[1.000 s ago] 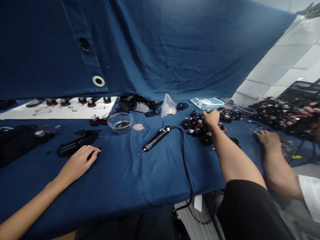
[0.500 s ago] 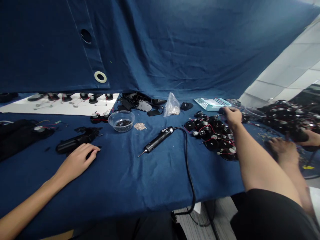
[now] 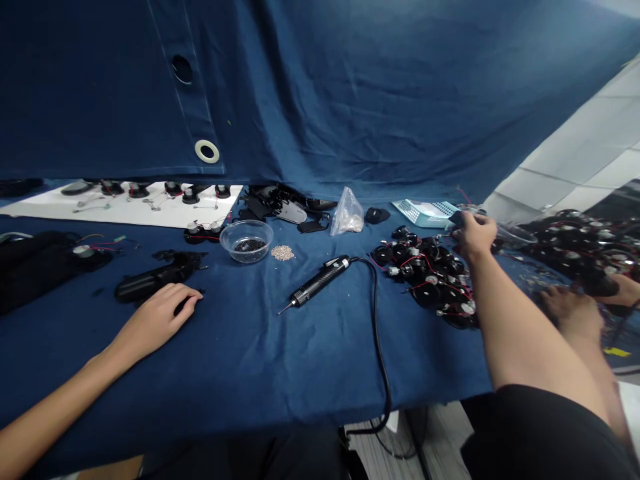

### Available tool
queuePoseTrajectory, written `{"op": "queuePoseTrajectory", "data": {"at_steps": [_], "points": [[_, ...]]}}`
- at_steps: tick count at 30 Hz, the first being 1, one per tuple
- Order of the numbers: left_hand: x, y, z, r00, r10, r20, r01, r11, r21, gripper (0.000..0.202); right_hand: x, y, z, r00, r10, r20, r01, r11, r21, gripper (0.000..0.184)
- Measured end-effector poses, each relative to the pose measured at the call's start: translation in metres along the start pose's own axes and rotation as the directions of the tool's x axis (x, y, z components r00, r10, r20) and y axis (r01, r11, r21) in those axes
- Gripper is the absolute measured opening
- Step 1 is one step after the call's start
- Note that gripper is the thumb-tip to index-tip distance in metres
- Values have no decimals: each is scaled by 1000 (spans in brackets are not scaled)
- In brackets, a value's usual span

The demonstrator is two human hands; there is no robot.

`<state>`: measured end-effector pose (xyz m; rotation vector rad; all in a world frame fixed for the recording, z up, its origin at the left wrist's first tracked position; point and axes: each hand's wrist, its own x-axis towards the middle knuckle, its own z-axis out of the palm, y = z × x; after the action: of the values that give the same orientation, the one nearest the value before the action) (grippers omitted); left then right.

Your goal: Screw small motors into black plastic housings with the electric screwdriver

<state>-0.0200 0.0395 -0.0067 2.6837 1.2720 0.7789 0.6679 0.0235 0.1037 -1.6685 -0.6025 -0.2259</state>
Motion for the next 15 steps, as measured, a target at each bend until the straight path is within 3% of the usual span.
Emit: {"op": "queuePoseTrajectory", "data": {"at_steps": [5,9,11,13,15], "points": [[1,1,0,1000,-16,4,16,1000,-3,33,-7,-34,7,993,96,62,-108,964,241,12],[1,2,-3,1000,16,-22,-16,1000,5,30,-28,-70,8,971,85,222,-174,890,421,6],[0,10,-8,995,65,-70,-65,998,7,27,-56,-90,7,948,58,312,-217,838,501,5],[2,30,-16,984,128,-122,-130,991,-9,23,-100,-112,3,910,8,413,-267,775,573,6],[4,61,-24,971,177,-159,-190,979,-74,20,-159,-133,-2,817,-42,575,-406,665,627,13]]}}
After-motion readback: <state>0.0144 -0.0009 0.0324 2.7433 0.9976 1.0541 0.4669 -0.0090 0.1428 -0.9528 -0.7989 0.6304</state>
